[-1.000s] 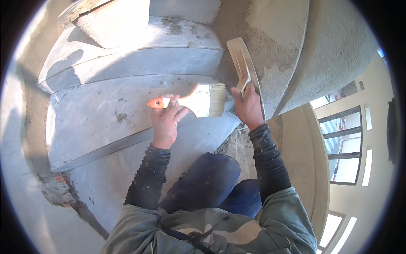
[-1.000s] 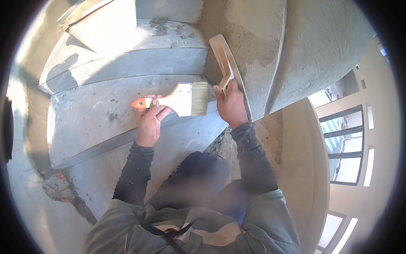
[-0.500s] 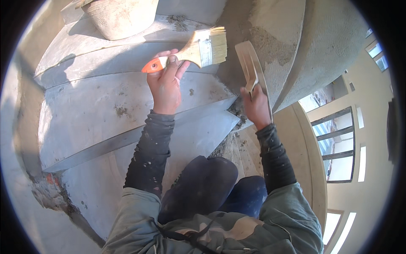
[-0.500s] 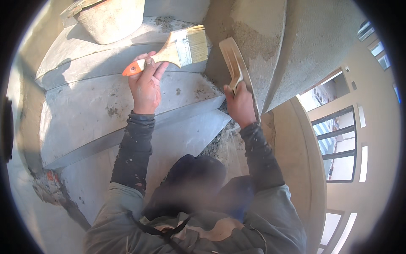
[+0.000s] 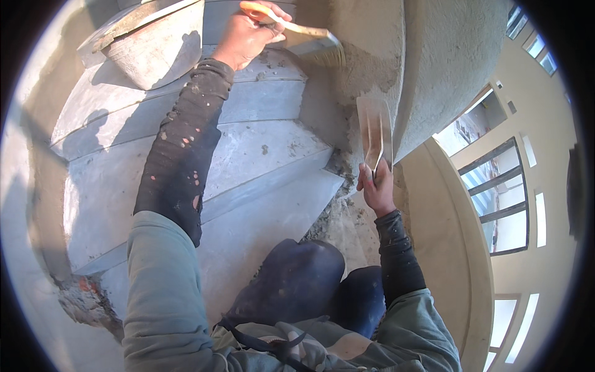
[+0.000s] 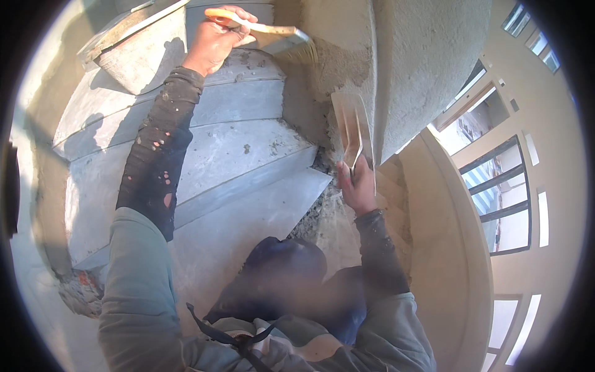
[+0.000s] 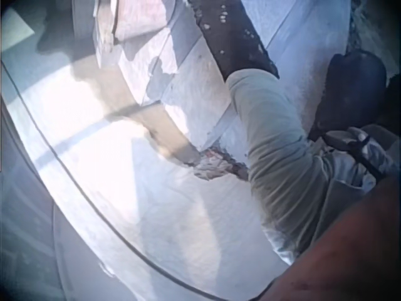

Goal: The person applies plaster to the side of a spiral concrete staircase using a trowel and a brush, then mixes more plaster in a bucket.

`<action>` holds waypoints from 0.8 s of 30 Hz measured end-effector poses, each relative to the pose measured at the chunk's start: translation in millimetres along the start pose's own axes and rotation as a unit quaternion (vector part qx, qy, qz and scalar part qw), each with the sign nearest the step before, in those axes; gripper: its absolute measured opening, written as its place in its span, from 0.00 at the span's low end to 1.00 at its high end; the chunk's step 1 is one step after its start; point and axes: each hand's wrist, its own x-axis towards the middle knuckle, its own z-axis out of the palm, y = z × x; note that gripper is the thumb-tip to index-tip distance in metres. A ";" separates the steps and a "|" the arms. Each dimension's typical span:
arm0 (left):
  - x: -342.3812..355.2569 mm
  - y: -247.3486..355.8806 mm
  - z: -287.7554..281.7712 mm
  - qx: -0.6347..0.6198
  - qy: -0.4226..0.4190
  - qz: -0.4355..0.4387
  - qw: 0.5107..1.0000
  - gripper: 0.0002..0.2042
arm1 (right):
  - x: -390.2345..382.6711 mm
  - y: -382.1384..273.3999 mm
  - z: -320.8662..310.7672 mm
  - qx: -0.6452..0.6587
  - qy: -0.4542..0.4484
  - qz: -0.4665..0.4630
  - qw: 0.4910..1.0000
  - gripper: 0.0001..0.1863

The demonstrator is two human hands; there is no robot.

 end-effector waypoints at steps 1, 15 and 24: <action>11.9 6.5 -17.5 0.013 0.030 0.027 0.999 0.09 | 17.0 -25.0 7.7 0.012 0.015 -0.026 0.999 0.15; -101.9 64.4 -0.4 -0.064 0.240 0.012 0.969 0.12 | 69.9 -71.4 100.5 -0.094 0.093 -0.059 0.989 0.16; -196.8 63.6 23.6 0.006 0.343 -0.100 0.934 0.13 | 102.3 -88.5 100.1 -0.138 0.042 0.000 0.990 0.18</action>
